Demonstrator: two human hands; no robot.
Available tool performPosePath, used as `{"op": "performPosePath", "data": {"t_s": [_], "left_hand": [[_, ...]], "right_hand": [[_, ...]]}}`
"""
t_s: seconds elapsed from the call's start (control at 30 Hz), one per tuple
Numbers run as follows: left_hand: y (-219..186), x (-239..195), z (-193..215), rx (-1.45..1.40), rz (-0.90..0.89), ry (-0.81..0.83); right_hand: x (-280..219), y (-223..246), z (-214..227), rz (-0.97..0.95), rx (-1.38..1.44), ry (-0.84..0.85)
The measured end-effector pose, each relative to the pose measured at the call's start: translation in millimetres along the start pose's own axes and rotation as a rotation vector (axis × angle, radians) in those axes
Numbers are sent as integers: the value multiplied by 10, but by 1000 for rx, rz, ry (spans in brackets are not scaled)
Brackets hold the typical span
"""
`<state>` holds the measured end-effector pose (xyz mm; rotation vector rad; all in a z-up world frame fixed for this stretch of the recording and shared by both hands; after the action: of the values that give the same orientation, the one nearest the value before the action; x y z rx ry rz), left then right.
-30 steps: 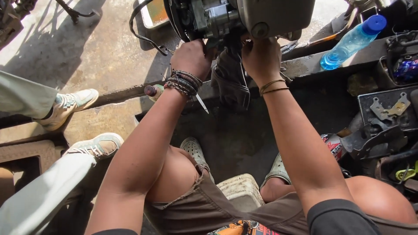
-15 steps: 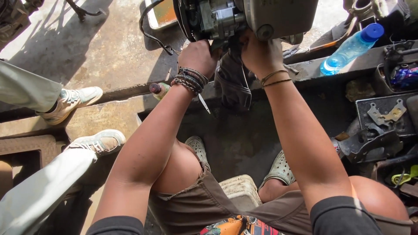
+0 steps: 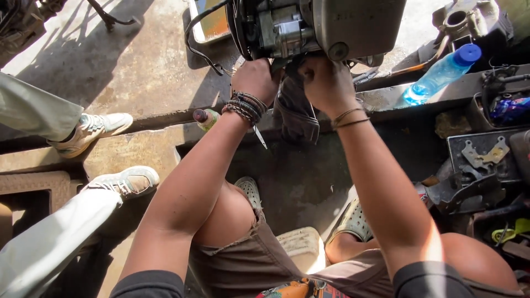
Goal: The person sits on a low stool and cleans a motorcycle engine using a dark cloth. They wipe various parts of the engine block and surrounding components, then fold the cloth and continue wiping.
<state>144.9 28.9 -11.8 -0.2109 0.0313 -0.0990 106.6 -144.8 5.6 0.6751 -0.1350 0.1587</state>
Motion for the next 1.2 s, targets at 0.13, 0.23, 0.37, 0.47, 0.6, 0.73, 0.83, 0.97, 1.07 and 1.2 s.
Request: {"op": "performPosePath", "data": {"t_s": [0.13, 0.23, 0.37, 0.47, 0.6, 0.73, 0.83, 0.97, 1.07, 1.2], "left_hand": [[-115, -90, 333, -71, -27, 63], [-75, -126, 323, -86, -48, 65], [-78, -59, 317, -90, -33, 126], [-85, -57, 348, -97, -13, 145], [-36, -8, 303, -70, -2, 134], [-47, -15, 311, -75, 4, 174], [-53, 15, 259, -73, -3, 165], [-43, -1, 255, -82, -6, 159], [-22, 6, 186, -78, -7, 148], [6, 2, 85, -78, 8, 133]], "right_hand": [[22, -307, -59, 39, -103, -176], [-93, -557, -194, -85, -4, -129], [-67, -651, -186, -110, 115, -268], [-75, -531, -190, -20, 179, -372], [-218, -137, -243, 42, 308, -376], [-220, -337, -194, 32, 151, -436], [-197, -224, -98, 34, 117, -459], [-189, -97, -212, -18, 164, -407], [-94, -363, -272, -81, 41, -371], [-45, -130, -246, -243, -88, -239]]}}
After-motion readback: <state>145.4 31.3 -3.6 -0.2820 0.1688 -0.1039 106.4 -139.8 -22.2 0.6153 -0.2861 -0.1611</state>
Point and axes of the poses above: each hand's wrist, its own x-axis towards the middle knuckle, its own z-axis out of the back of the hand, y = z × x, the point moved 6 cm from there along x, towards the middle knuckle, and after that the axes turned 1 degree about -x, right-handed, at the moved point
